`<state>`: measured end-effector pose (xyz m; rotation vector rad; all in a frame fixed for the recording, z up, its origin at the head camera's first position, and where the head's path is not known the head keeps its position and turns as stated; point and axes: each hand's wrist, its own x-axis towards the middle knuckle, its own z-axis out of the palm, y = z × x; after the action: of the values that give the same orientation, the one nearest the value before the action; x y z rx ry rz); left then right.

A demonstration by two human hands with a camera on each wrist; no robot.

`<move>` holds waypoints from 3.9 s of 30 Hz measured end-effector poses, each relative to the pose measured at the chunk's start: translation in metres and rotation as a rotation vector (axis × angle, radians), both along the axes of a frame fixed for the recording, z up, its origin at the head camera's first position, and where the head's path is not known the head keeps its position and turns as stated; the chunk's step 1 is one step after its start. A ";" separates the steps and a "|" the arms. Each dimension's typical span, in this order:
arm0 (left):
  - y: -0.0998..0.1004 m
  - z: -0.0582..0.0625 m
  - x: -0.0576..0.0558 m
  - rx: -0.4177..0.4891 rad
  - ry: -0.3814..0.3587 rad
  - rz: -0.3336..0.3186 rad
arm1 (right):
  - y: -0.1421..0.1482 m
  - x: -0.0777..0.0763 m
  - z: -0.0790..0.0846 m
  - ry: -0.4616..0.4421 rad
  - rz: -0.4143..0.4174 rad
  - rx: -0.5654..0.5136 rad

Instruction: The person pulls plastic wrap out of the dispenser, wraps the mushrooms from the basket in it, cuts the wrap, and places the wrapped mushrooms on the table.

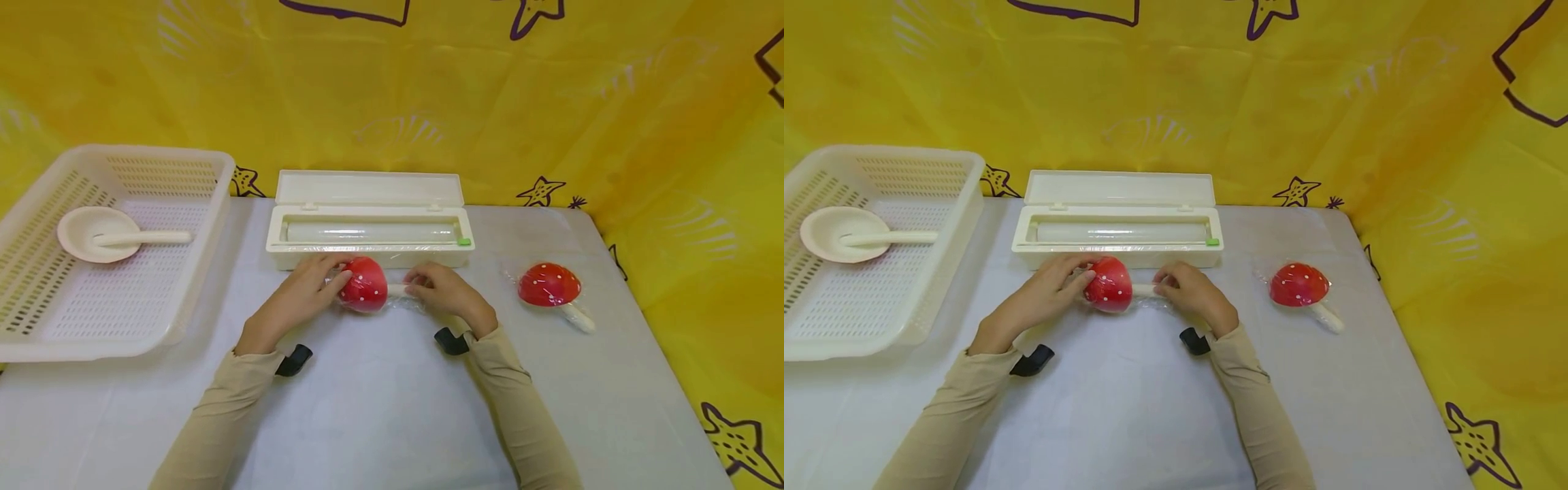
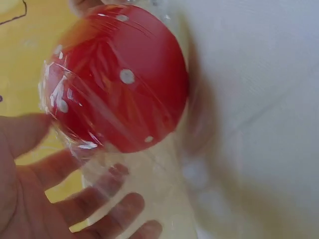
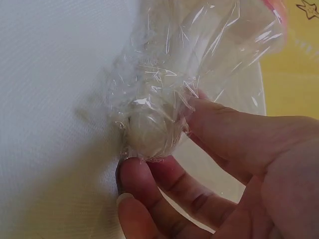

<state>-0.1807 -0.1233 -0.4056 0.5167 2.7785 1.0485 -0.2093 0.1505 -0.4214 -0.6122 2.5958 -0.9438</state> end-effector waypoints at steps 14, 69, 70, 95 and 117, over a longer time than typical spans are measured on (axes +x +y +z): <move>0.002 -0.002 0.000 0.009 -0.017 0.021 | 0.003 -0.002 -0.004 -0.034 0.017 -0.022; -0.005 0.011 0.003 -0.211 0.178 0.150 | 0.045 -0.030 -0.011 0.074 -0.500 -0.447; -0.005 0.013 0.003 -0.206 0.186 0.153 | 0.045 -0.030 -0.011 0.069 -0.506 -0.449; 0.074 0.075 -0.026 -0.132 0.162 -0.086 | 0.049 -0.033 -0.022 0.063 -0.528 -0.483; 0.154 0.067 -0.063 -0.132 0.050 -0.206 | 0.047 -0.031 -0.024 0.183 -0.514 -0.469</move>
<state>-0.2437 0.0303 -0.3383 0.7998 2.7389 0.8132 -0.2407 0.1978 -0.4452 -0.1220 2.7606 -1.7612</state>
